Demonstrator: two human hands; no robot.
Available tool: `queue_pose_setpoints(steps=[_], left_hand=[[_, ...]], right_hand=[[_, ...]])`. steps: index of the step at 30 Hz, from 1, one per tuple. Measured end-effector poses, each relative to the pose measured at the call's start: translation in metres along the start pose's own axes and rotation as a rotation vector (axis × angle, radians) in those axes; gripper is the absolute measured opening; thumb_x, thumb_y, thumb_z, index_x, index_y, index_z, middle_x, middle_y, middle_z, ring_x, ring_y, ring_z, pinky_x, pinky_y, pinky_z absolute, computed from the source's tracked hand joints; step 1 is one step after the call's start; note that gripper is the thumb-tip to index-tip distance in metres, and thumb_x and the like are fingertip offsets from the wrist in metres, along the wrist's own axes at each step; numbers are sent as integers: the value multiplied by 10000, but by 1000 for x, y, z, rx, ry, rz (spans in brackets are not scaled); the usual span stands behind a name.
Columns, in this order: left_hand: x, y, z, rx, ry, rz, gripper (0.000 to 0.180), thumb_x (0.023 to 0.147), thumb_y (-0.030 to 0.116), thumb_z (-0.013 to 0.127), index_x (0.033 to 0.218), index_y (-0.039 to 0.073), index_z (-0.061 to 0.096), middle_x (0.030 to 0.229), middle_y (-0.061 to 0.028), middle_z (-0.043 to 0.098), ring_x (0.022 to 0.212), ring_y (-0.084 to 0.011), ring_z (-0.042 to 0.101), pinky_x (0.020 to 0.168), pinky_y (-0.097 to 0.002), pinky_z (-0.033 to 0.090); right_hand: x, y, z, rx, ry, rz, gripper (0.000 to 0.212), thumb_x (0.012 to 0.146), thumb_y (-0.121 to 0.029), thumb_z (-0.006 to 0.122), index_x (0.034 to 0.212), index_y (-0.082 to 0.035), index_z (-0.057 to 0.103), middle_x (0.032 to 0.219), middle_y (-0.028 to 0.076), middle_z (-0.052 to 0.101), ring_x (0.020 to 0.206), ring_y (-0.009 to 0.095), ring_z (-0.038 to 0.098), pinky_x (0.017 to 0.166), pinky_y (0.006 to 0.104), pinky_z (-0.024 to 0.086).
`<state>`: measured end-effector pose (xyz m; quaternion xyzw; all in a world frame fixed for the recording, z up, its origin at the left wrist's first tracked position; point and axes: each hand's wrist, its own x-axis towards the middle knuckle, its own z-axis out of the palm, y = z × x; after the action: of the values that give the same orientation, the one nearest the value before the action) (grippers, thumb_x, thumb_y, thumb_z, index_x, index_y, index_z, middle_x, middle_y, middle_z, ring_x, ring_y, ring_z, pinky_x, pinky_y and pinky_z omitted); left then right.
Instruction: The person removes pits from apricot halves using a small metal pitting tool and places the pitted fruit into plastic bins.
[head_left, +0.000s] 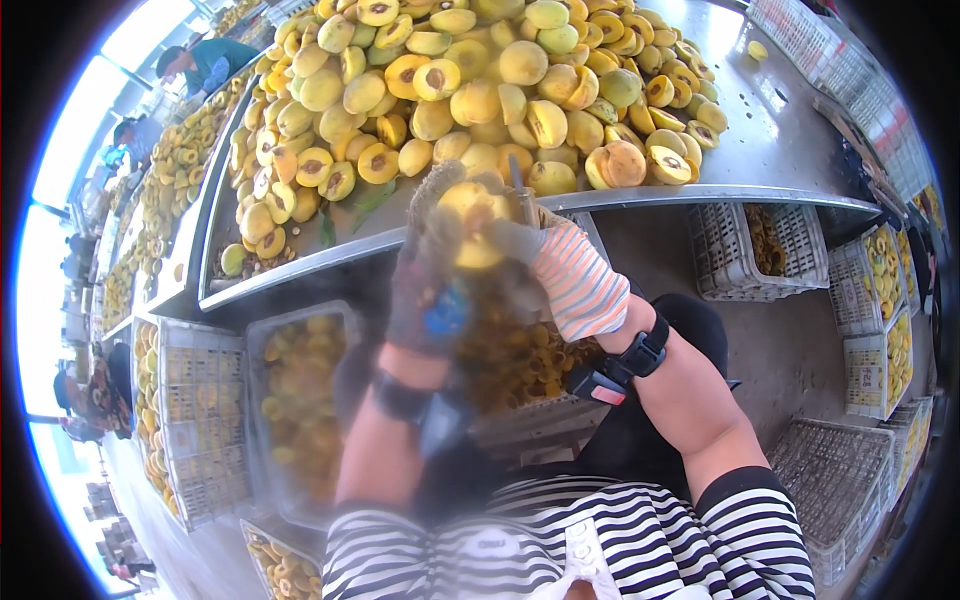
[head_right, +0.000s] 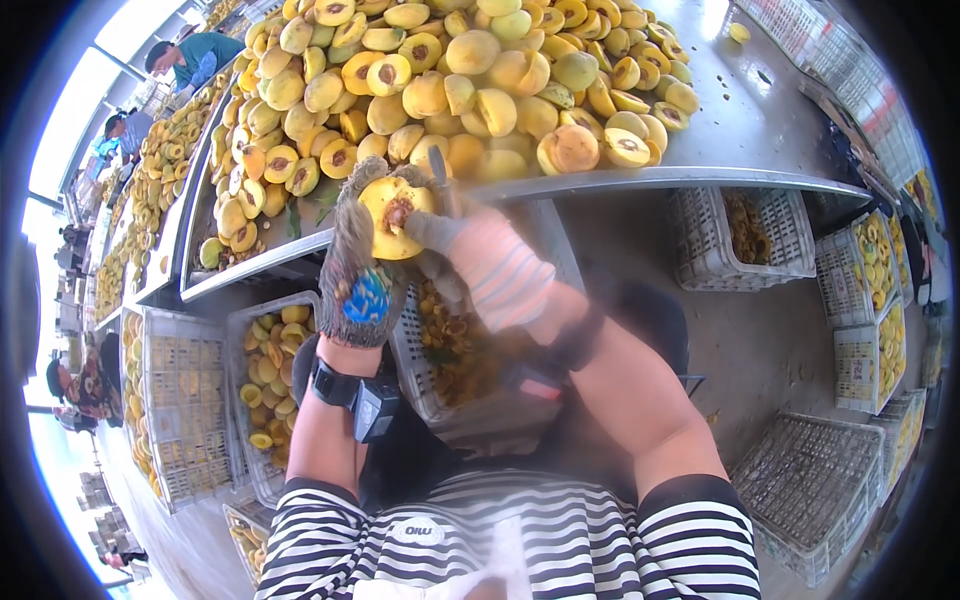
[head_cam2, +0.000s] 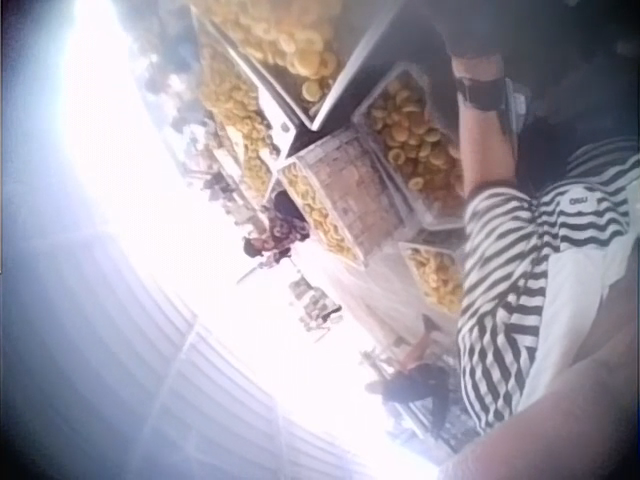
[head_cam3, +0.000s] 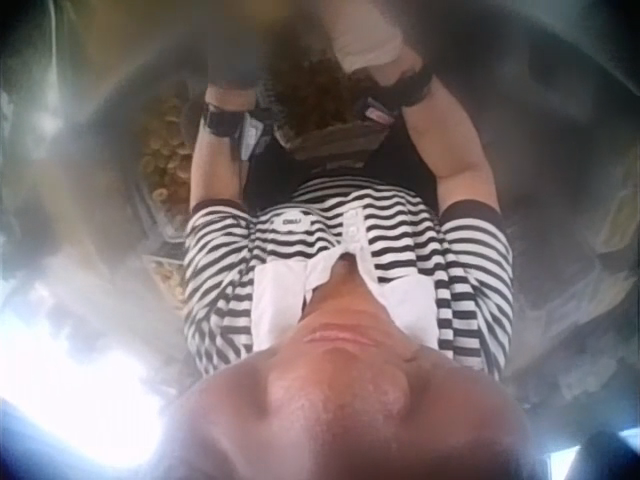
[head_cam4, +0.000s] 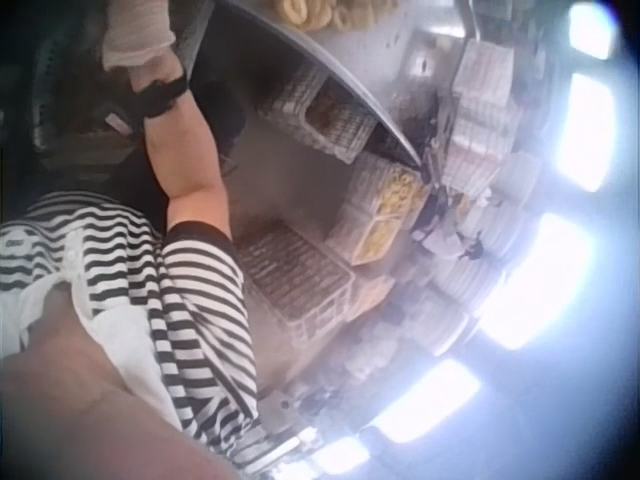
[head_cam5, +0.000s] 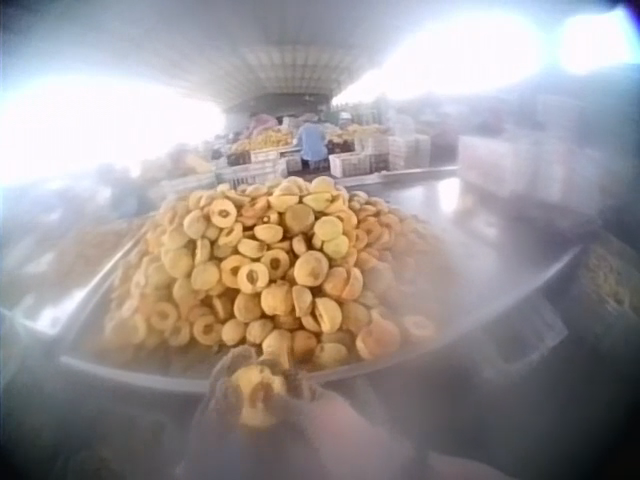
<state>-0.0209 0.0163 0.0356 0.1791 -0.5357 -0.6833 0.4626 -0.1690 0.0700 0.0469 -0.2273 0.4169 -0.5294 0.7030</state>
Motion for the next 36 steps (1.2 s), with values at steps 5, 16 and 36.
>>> queue_pose_setpoints(steps=[5, 16, 36], left_hand=[[9, -17, -20, 194, 101, 68, 558, 850, 211, 685, 1327, 32, 458, 1281, -122, 544, 1135, -238, 551, 966, -391, 462], [9, -24, -38, -2, 114, -74, 439, 915, 277, 599, 1276, 41, 514, 1207, -140, 587, 1048, -284, 600, 888, -442, 526], [3, -37, -36, 552, -131, 396, 452, 901, 24, 569, 1338, 62, 460, 1067, -63, 586, 865, -147, 591, 707, -276, 538]], right_hand=[[7, 7, 3, -1012, 341, -309, 414, 867, -305, 677, 1110, 6, 553, 1034, 171, 660, 1008, 310, 614, 826, 371, 471], [2, 19, -6, -1843, 49, -407, 385, 657, -118, 685, 1002, 22, 585, 909, 190, 577, 740, 324, 630, 587, 374, 502], [36, 67, -18, -1265, -48, -317, 227, 915, -120, 514, 1124, -48, 567, 953, 117, 626, 917, 210, 596, 785, 316, 484]])
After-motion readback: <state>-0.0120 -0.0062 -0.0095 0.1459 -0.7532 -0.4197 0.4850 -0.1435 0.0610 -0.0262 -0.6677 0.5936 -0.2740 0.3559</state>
